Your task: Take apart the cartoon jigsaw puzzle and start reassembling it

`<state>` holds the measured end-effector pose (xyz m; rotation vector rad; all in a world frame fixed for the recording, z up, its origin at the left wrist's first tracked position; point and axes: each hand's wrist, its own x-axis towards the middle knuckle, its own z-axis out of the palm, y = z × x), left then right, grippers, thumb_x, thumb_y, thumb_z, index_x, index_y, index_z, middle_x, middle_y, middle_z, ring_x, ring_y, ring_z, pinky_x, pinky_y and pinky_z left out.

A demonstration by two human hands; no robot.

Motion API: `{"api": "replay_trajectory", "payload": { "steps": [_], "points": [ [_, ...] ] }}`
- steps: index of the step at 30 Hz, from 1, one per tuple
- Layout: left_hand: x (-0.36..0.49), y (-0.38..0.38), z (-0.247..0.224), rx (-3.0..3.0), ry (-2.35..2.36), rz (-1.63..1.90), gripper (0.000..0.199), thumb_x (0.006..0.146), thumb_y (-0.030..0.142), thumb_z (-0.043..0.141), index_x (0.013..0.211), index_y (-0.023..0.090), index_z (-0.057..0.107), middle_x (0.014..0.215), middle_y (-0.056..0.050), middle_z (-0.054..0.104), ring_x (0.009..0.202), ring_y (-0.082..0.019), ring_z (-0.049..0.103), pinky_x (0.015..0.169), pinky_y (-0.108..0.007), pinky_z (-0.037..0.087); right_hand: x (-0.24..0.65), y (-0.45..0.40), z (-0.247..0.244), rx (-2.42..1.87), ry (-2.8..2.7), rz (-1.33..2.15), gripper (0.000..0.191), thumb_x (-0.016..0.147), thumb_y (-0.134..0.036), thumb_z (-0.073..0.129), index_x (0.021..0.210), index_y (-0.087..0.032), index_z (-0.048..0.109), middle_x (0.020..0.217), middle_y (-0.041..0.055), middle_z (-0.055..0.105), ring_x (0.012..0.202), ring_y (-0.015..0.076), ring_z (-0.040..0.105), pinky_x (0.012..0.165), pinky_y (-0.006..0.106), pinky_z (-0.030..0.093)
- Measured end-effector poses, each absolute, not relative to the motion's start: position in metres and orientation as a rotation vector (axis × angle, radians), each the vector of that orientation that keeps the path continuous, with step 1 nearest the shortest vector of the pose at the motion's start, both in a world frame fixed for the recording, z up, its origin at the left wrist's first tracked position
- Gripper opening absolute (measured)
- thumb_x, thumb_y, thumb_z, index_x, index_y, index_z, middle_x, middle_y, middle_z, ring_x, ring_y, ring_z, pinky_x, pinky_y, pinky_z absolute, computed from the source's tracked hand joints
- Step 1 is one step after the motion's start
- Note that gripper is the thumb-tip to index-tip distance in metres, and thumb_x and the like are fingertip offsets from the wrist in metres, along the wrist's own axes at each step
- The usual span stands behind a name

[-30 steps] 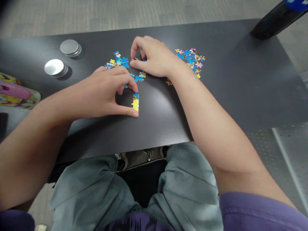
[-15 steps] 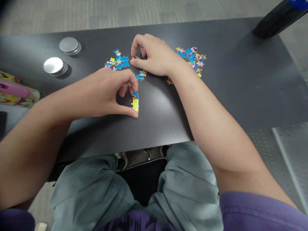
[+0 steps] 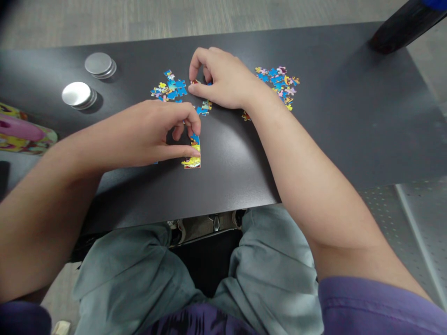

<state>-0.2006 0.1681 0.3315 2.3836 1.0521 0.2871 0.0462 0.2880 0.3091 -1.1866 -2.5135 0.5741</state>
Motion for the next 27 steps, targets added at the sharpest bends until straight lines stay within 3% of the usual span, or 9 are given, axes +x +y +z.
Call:
{"api": "replay_trajectory", "payload": {
  "steps": [8, 13, 18, 22, 27],
  "points": [
    [-0.200, 0.169, 0.335, 2.359, 1.030, 0.262, 0.018, 0.110, 0.043, 0.079, 0.125, 0.035, 0.081, 0.095, 0.000, 0.083, 0.096, -0.030, 0.085, 0.090, -0.046, 0.065, 0.045, 0.287, 0.310, -1.183, -2.514, 0.573, 0.019, 0.105, -0.049, 0.078, 0.108, -0.040, 0.062, 0.122, 0.0082, 0.077, 0.127, 0.0408, 0.074, 0.113, 0.055, 0.052],
    [-0.198, 0.170, 0.336, 2.410, 1.034, 0.216, 0.020, 0.113, 0.044, 0.068, 0.123, 0.035, 0.082, 0.085, -0.001, 0.076, 0.092, -0.031, 0.082, 0.092, -0.048, 0.065, 0.046, 0.287, 0.309, -1.170, -2.519, 0.565, 0.018, 0.106, -0.050, 0.076, 0.108, -0.041, 0.060, 0.121, 0.0086, 0.076, 0.130, 0.0403, 0.074, 0.114, 0.056, 0.052],
    [-0.196, 0.168, 0.339, 2.364, 1.046, 0.229, 0.019, 0.111, 0.049, 0.071, 0.121, 0.038, 0.084, 0.082, -0.001, 0.074, 0.099, -0.034, 0.081, 0.095, -0.051, 0.065, 0.045, 0.289, 0.307, -1.156, -2.523, 0.550, 0.017, 0.106, -0.051, 0.075, 0.110, -0.041, 0.061, 0.121, 0.0083, 0.076, 0.129, 0.0378, 0.074, 0.115, 0.055, 0.053],
    [-0.196, 0.167, 0.343, 2.318, 1.015, 0.232, 0.028, 0.111, 0.059, 0.069, 0.121, 0.035, 0.082, 0.092, -0.003, 0.080, 0.108, -0.034, 0.081, 0.104, -0.054, 0.064, 0.044, 0.289, 0.307, -1.176, -2.511, 0.555, 0.019, 0.104, -0.053, 0.077, 0.109, -0.042, 0.063, 0.121, 0.0066, 0.078, 0.124, 0.0384, 0.072, 0.113, 0.055, 0.053],
    [-0.201, 0.170, 0.340, 2.306, 1.041, 0.259, 0.030, 0.111, 0.053, 0.070, 0.131, 0.033, 0.079, 0.105, -0.004, 0.087, 0.111, -0.033, 0.084, 0.106, -0.052, 0.064, 0.044, 0.288, 0.309, -1.208, -2.500, 0.562, 0.020, 0.102, -0.056, 0.078, 0.110, -0.043, 0.065, 0.122, 0.0063, 0.081, 0.122, 0.0401, 0.070, 0.113, 0.057, 0.054]
  ]
}}
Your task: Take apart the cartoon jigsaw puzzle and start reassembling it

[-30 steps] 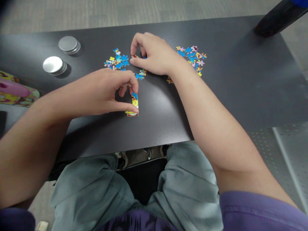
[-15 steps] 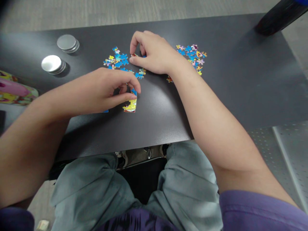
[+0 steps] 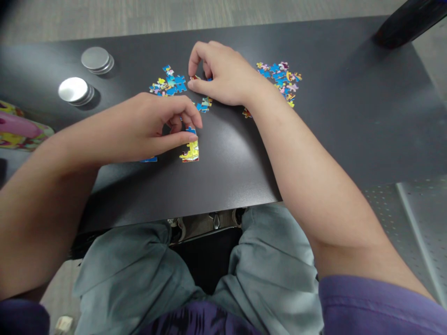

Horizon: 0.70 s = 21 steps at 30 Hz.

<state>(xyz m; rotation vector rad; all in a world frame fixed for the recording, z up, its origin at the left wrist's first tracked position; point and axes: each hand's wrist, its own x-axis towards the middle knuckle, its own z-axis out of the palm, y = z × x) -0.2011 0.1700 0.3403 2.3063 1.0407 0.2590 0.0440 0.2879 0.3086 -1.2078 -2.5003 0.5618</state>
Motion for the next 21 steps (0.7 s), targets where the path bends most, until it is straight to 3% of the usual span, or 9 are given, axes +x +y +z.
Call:
{"api": "replay_trajectory", "payload": {
  "steps": [5, 10, 17, 21],
  "points": [
    [-0.204, 0.172, 0.338, 2.281, 1.085, 0.308, 0.034, 0.112, 0.062, 0.073, 0.131, 0.035, 0.081, 0.101, -0.004, 0.087, 0.111, -0.034, 0.083, 0.100, -0.049, 0.063, 0.044, 0.289, 0.309, -1.206, -2.500, 0.566, 0.021, 0.101, -0.056, 0.078, 0.109, -0.043, 0.064, 0.122, 0.0070, 0.081, 0.123, 0.0402, 0.071, 0.114, 0.057, 0.053],
    [-0.200, 0.168, 0.347, 2.262, 1.146, 0.227, 0.044, 0.116, 0.066, 0.065, 0.135, 0.029, 0.080, 0.102, -0.002, 0.084, 0.114, -0.030, 0.077, 0.105, -0.047, 0.060, 0.044, 0.289, 0.308, -1.171, -2.507, 0.579, 0.021, 0.102, -0.055, 0.077, 0.108, -0.042, 0.062, 0.121, 0.0081, 0.078, 0.124, 0.0406, 0.071, 0.114, 0.057, 0.052],
    [-0.207, 0.175, 0.334, 2.268, 1.081, 0.317, 0.037, 0.111, 0.066, 0.073, 0.130, 0.036, 0.081, 0.096, -0.004, 0.085, 0.106, -0.033, 0.083, 0.092, -0.047, 0.062, 0.045, 0.290, 0.308, -1.193, -2.497, 0.576, 0.020, 0.102, -0.056, 0.080, 0.111, -0.044, 0.068, 0.121, 0.0067, 0.081, 0.122, 0.0406, 0.071, 0.113, 0.057, 0.053],
    [-0.207, 0.177, 0.333, 2.261, 1.062, 0.290, 0.036, 0.112, 0.064, 0.072, 0.133, 0.036, 0.080, 0.096, -0.005, 0.085, 0.112, -0.036, 0.085, 0.094, -0.049, 0.063, 0.046, 0.291, 0.306, -1.183, -2.485, 0.569, 0.022, 0.099, -0.057, 0.081, 0.108, -0.044, 0.066, 0.119, 0.0067, 0.080, 0.120, 0.0405, 0.072, 0.111, 0.057, 0.053]
  ]
}}
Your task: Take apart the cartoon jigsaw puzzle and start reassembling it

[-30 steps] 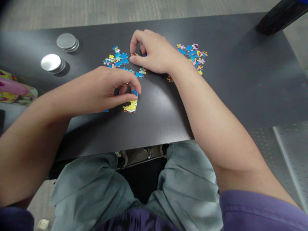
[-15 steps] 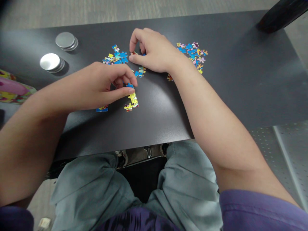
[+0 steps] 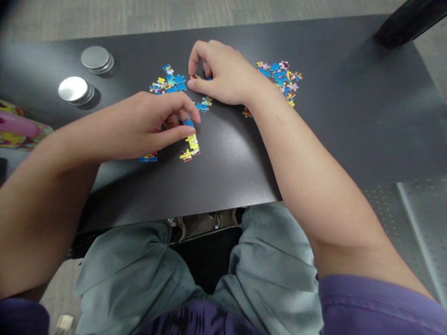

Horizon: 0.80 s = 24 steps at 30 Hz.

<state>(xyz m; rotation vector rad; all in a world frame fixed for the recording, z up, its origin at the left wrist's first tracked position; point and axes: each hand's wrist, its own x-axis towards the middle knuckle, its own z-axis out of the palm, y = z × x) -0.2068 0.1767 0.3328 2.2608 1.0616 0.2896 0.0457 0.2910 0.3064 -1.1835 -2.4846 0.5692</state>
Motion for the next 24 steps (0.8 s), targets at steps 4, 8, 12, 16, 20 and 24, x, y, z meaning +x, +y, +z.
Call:
{"api": "replay_trajectory", "payload": {
  "steps": [4, 8, 12, 16, 20, 24],
  "points": [
    [-0.206, 0.177, 0.335, 2.251, 1.087, 0.292, 0.036, 0.113, 0.064, 0.071, 0.133, 0.036, 0.081, 0.097, -0.005, 0.085, 0.109, -0.036, 0.084, 0.093, -0.048, 0.064, 0.045, 0.290, 0.306, -1.200, -2.501, 0.559, 0.021, 0.100, -0.059, 0.079, 0.109, -0.045, 0.066, 0.121, 0.0064, 0.081, 0.120, 0.0402, 0.071, 0.111, 0.058, 0.053],
    [-0.207, 0.177, 0.336, 2.258, 1.073, 0.296, 0.034, 0.113, 0.063, 0.072, 0.131, 0.036, 0.082, 0.095, -0.004, 0.085, 0.109, -0.035, 0.084, 0.092, -0.046, 0.064, 0.045, 0.291, 0.307, -1.182, -2.488, 0.572, 0.022, 0.099, -0.058, 0.080, 0.106, -0.044, 0.064, 0.120, 0.0068, 0.081, 0.122, 0.0413, 0.073, 0.111, 0.059, 0.053],
    [-0.207, 0.177, 0.339, 2.257, 1.090, 0.285, 0.035, 0.112, 0.064, 0.072, 0.131, 0.036, 0.082, 0.097, -0.004, 0.086, 0.110, -0.035, 0.085, 0.092, -0.046, 0.065, 0.046, 0.292, 0.307, -1.151, -2.474, 0.598, 0.022, 0.098, -0.057, 0.081, 0.103, -0.044, 0.064, 0.116, 0.0069, 0.080, 0.121, 0.0419, 0.074, 0.109, 0.059, 0.051],
    [-0.208, 0.178, 0.340, 2.252, 1.102, 0.306, 0.037, 0.112, 0.063, 0.072, 0.135, 0.036, 0.081, 0.102, -0.005, 0.089, 0.112, -0.036, 0.086, 0.090, -0.048, 0.065, 0.045, 0.292, 0.307, -1.148, -2.494, 0.584, 0.024, 0.098, -0.056, 0.080, 0.104, -0.043, 0.061, 0.116, 0.0075, 0.078, 0.127, 0.0417, 0.075, 0.112, 0.058, 0.051],
    [-0.207, 0.177, 0.341, 2.239, 1.107, 0.307, 0.039, 0.109, 0.065, 0.075, 0.135, 0.036, 0.080, 0.105, -0.006, 0.089, 0.111, -0.037, 0.085, 0.093, -0.050, 0.065, 0.044, 0.291, 0.306, -1.156, -2.500, 0.565, 0.024, 0.099, -0.056, 0.078, 0.104, -0.043, 0.059, 0.116, 0.0074, 0.079, 0.128, 0.0413, 0.075, 0.115, 0.058, 0.053],
    [-0.205, 0.172, 0.347, 2.247, 1.122, 0.310, 0.047, 0.112, 0.069, 0.069, 0.138, 0.031, 0.078, 0.103, -0.004, 0.086, 0.109, -0.032, 0.080, 0.103, -0.051, 0.063, 0.045, 0.291, 0.306, -1.167, -2.486, 0.580, 0.024, 0.097, -0.056, 0.081, 0.105, -0.043, 0.062, 0.117, 0.0065, 0.080, 0.126, 0.0405, 0.074, 0.113, 0.057, 0.053]
  ]
}}
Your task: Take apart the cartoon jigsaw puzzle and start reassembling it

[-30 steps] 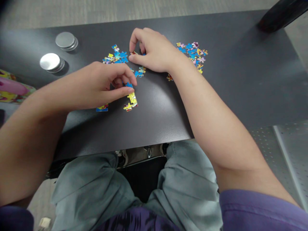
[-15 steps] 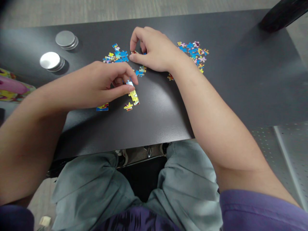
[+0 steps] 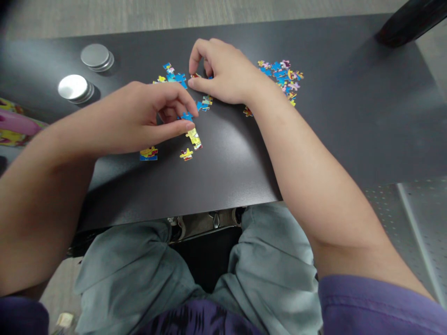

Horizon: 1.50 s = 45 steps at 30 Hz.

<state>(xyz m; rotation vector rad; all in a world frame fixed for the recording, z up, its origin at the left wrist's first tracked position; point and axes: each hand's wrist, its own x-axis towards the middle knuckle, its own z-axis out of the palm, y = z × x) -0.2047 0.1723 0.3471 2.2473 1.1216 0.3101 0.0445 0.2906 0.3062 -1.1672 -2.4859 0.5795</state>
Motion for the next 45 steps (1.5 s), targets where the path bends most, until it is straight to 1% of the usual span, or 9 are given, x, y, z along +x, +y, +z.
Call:
{"api": "replay_trajectory", "payload": {
  "steps": [4, 10, 14, 17, 20, 23, 26, 39, 45],
  "points": [
    [-0.205, 0.170, 0.351, 2.227, 1.177, 0.280, 0.050, 0.113, 0.073, 0.069, 0.142, 0.033, 0.078, 0.102, -0.001, 0.085, 0.108, -0.029, 0.079, 0.102, -0.048, 0.061, 0.045, 0.290, 0.307, -1.173, -2.485, 0.593, 0.025, 0.097, -0.056, 0.081, 0.106, -0.042, 0.063, 0.118, 0.0072, 0.079, 0.125, 0.0404, 0.074, 0.112, 0.057, 0.053],
    [-0.210, 0.177, 0.345, 2.217, 1.179, 0.306, 0.053, 0.104, 0.079, 0.074, 0.137, 0.038, 0.079, 0.097, 0.000, 0.086, 0.098, -0.032, 0.081, 0.089, -0.050, 0.060, 0.044, 0.288, 0.309, -1.181, -2.496, 0.580, 0.025, 0.098, -0.055, 0.080, 0.104, -0.043, 0.060, 0.115, 0.0071, 0.078, 0.126, 0.0415, 0.073, 0.111, 0.058, 0.052],
    [-0.212, 0.177, 0.345, 2.229, 1.155, 0.325, 0.049, 0.108, 0.079, 0.074, 0.137, 0.040, 0.079, 0.094, 0.001, 0.087, 0.094, -0.030, 0.079, 0.085, -0.048, 0.059, 0.044, 0.288, 0.310, -1.178, -2.504, 0.577, 0.024, 0.098, -0.055, 0.078, 0.104, -0.043, 0.059, 0.116, 0.0081, 0.077, 0.129, 0.0413, 0.074, 0.112, 0.058, 0.052],
    [-0.212, 0.175, 0.346, 2.260, 1.164, 0.309, 0.052, 0.113, 0.079, 0.070, 0.143, 0.037, 0.077, 0.095, 0.003, 0.087, 0.100, -0.029, 0.080, 0.089, -0.046, 0.062, 0.044, 0.288, 0.309, -1.178, -2.505, 0.578, 0.023, 0.099, -0.053, 0.079, 0.105, -0.043, 0.059, 0.118, 0.0087, 0.078, 0.128, 0.0414, 0.074, 0.112, 0.058, 0.051],
    [-0.212, 0.175, 0.344, 2.249, 1.176, 0.324, 0.053, 0.112, 0.081, 0.070, 0.140, 0.037, 0.079, 0.098, 0.001, 0.088, 0.105, -0.032, 0.083, 0.091, -0.048, 0.064, 0.045, 0.287, 0.309, -1.198, -2.505, 0.567, 0.021, 0.102, -0.051, 0.078, 0.107, -0.043, 0.060, 0.121, 0.0083, 0.079, 0.128, 0.0402, 0.074, 0.113, 0.057, 0.052],
    [-0.213, 0.177, 0.340, 2.243, 1.173, 0.386, 0.051, 0.109, 0.083, 0.071, 0.132, 0.038, 0.082, 0.100, -0.003, 0.090, 0.103, -0.036, 0.083, 0.092, -0.053, 0.065, 0.045, 0.286, 0.309, -1.212, -2.518, 0.551, 0.018, 0.105, -0.052, 0.075, 0.109, -0.043, 0.061, 0.125, 0.0071, 0.080, 0.129, 0.0379, 0.074, 0.116, 0.056, 0.053],
    [-0.213, 0.178, 0.337, 2.263, 1.176, 0.401, 0.050, 0.110, 0.081, 0.069, 0.131, 0.038, 0.081, 0.101, -0.003, 0.090, 0.099, -0.035, 0.080, 0.097, -0.055, 0.066, 0.044, 0.286, 0.309, -1.216, -2.525, 0.529, 0.018, 0.106, -0.054, 0.074, 0.109, -0.044, 0.060, 0.124, 0.0064, 0.080, 0.130, 0.0369, 0.073, 0.117, 0.055, 0.054],
    [-0.215, 0.181, 0.338, 2.306, 1.218, 0.383, 0.046, 0.108, 0.076, 0.071, 0.132, 0.039, 0.083, 0.102, -0.004, 0.091, 0.106, -0.038, 0.083, 0.101, -0.057, 0.067, 0.042, 0.285, 0.310, -1.204, -2.534, 0.523, 0.021, 0.101, -0.055, 0.072, 0.107, -0.044, 0.056, 0.120, 0.0083, 0.079, 0.132, 0.0391, 0.074, 0.116, 0.054, 0.052],
    [-0.214, 0.181, 0.336, 2.329, 1.244, 0.347, 0.045, 0.109, 0.070, 0.068, 0.134, 0.036, 0.083, 0.110, -0.005, 0.092, 0.104, -0.036, 0.084, 0.105, -0.057, 0.066, 0.043, 0.285, 0.311, -1.203, -2.537, 0.520, 0.020, 0.101, -0.055, 0.071, 0.107, -0.044, 0.056, 0.120, 0.0080, 0.079, 0.134, 0.0389, 0.075, 0.115, 0.054, 0.052]
  ]
}}
